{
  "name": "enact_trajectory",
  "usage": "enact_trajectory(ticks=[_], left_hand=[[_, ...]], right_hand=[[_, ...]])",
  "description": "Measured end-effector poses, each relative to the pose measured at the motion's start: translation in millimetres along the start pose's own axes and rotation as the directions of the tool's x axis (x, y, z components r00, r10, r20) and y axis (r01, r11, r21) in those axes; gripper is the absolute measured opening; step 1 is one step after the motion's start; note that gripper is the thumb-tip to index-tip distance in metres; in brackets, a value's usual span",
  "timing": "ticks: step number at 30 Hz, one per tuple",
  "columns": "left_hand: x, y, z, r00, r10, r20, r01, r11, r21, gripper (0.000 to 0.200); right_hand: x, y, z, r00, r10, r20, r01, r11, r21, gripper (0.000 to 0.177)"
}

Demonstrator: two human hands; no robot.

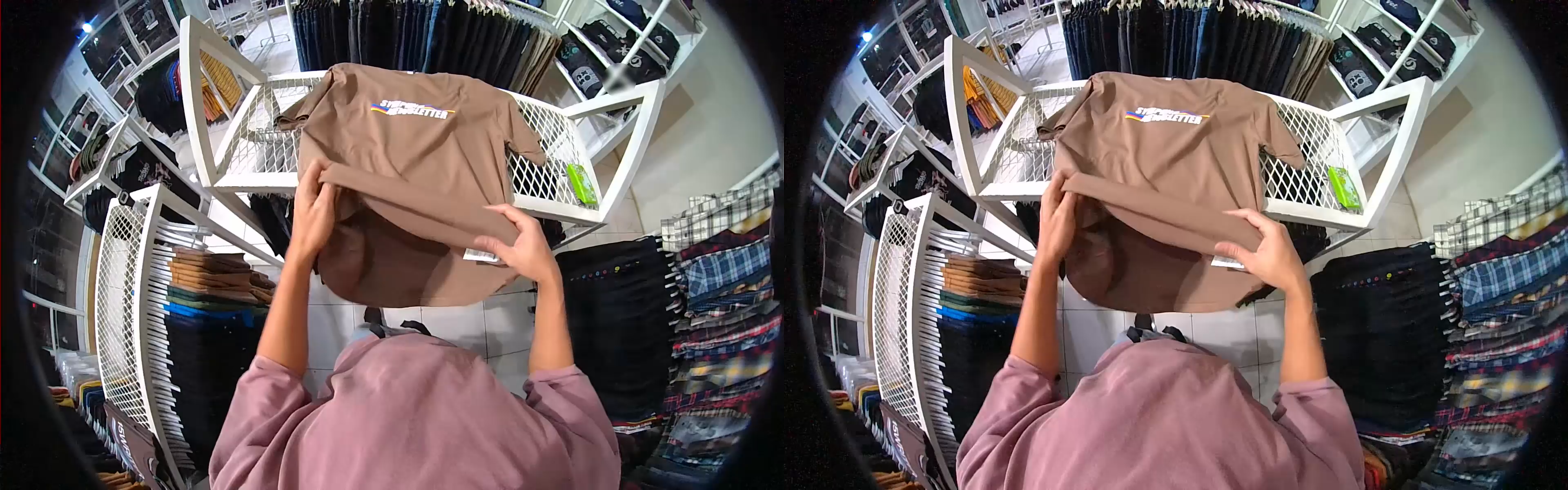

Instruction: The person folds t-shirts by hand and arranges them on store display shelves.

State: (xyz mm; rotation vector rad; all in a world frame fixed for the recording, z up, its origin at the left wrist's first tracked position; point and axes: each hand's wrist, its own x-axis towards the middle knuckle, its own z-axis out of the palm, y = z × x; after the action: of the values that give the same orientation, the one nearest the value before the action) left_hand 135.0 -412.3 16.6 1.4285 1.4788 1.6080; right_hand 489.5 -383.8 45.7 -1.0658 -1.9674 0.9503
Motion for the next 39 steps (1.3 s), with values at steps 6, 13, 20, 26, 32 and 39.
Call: enact_trajectory(ticks=[6, 13, 20, 26, 32, 39], left_hand=[[58.1, 51.0, -26.8, 0.901, 0.01, 0.434, -0.311, 0.711, 0.63, 0.066], [123.3, 35.3, 26.1, 0.791, 0.601, 0.116, -0.437, 0.422, 0.794, 0.054], [42.0, -15.5, 22.7, 0.821, 0.346, 0.454, -0.571, 0.485, 0.662, 0.02], [27.3, -44.0, 18.9, 0.894, 0.296, 0.336, -0.446, 0.537, 0.716, 0.032], [30.6, -65.3, 21.4, 0.925, 0.245, 0.292, -0.381, 0.559, 0.737, 0.037], [5.3, -49.0, 28.8, 0.933, 0.343, 0.112, -0.321, 0.645, 0.693, 0.039]], right_hand=[[55.8, 33.7, -19.3, 0.995, -0.005, 0.101, -0.003, 0.997, 0.079, 0.065], [153.7, 10.2, 1.7, 0.786, -0.412, -0.462, -0.002, 0.745, -0.667, 0.057], [96.8, -11.7, 125.6, 0.971, 0.02, -0.24, -0.087, 0.959, -0.27, 0.04], [100.4, 16.1, 180.1, 0.978, 0.046, -0.204, -0.083, 0.981, -0.177, 0.042], [54.9, 0.7, 133.2, 0.899, 0.341, 0.276, -0.439, 0.687, 0.579, 0.036], [-31.0, 13.8, 51.2, 0.755, 0.278, 0.593, -0.585, 0.694, 0.42, 0.063]])
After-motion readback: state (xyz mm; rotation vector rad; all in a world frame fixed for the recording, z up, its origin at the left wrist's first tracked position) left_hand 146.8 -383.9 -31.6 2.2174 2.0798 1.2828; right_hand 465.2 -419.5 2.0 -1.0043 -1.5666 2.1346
